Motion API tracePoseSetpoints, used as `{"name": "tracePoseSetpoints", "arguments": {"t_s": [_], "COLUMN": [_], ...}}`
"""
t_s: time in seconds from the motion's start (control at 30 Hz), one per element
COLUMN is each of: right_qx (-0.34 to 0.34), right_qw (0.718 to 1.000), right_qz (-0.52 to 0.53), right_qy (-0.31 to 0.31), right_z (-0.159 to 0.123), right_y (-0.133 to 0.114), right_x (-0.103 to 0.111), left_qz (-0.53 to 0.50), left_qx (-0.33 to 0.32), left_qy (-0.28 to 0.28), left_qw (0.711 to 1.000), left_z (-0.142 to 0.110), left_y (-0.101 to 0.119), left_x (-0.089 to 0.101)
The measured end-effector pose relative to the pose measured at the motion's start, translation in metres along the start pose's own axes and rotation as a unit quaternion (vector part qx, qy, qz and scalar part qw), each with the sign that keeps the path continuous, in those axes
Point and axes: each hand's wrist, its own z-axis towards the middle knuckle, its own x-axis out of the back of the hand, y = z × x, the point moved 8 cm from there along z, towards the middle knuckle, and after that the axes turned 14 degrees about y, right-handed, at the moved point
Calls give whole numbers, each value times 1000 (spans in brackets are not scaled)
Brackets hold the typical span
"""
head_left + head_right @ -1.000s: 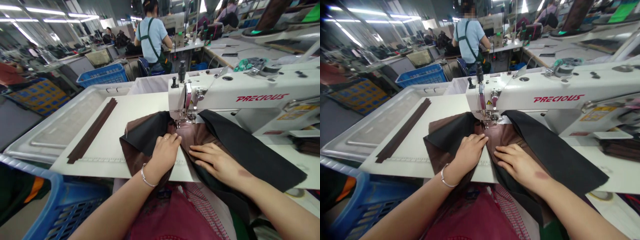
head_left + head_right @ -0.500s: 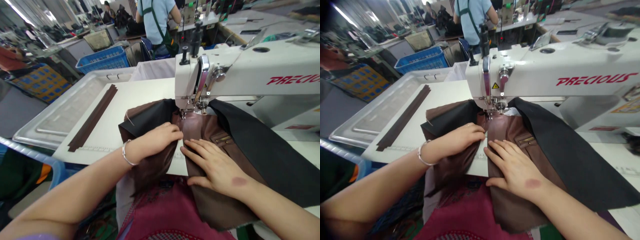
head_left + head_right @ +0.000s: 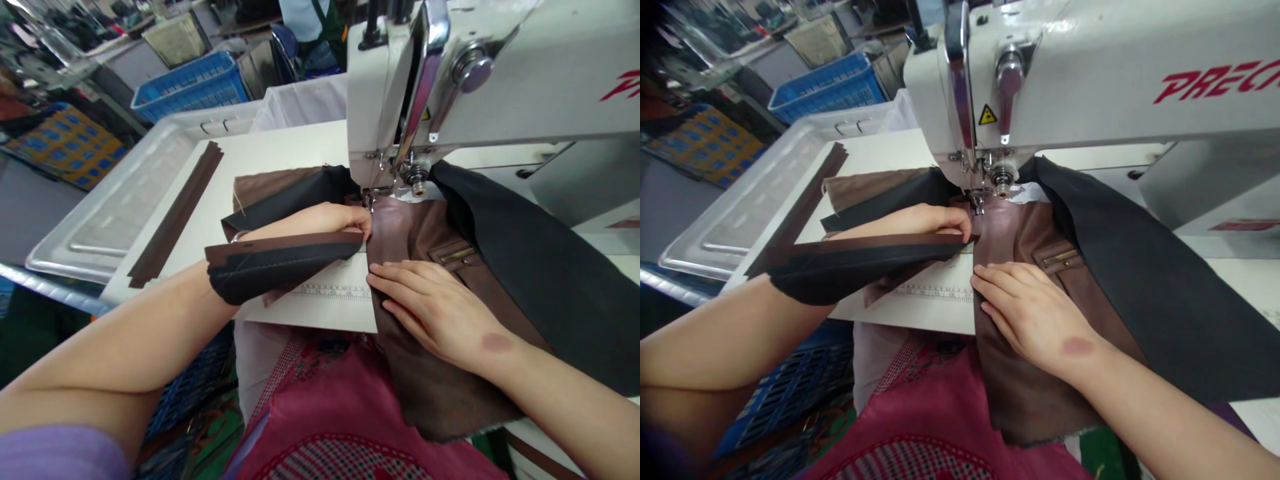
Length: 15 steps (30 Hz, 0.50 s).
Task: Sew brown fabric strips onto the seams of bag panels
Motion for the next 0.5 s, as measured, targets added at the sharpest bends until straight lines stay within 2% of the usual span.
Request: {"name": "tracePoseSetpoints", "arguments": {"t_s": [0.1,0.2,0.3,0.43,0.5], "right_qx": [-15,-46,-38,-20,-12], "right_qw": [1000,999,999,999,999], "right_qz": [2,-4,-17,-30,-32], "right_qy": [11,28,16,8,10], "right_z": [1,1,1,2,3], "right_y": [-1,1,-1,-4,-6], "right_x": [1,3,0,-2,-3], "left_qz": [100,217,243,250,254], "left_qx": [-43,-63,-83,-115,-99], "left_qy": [8,63,87,113,115], "left_qw": [994,972,963,955,955], "left_z": [-8,-21,-31,-27,-24], "left_y": [11,21,26,20,13], "left_x": [-17,-30,-39,-35,-33]}}
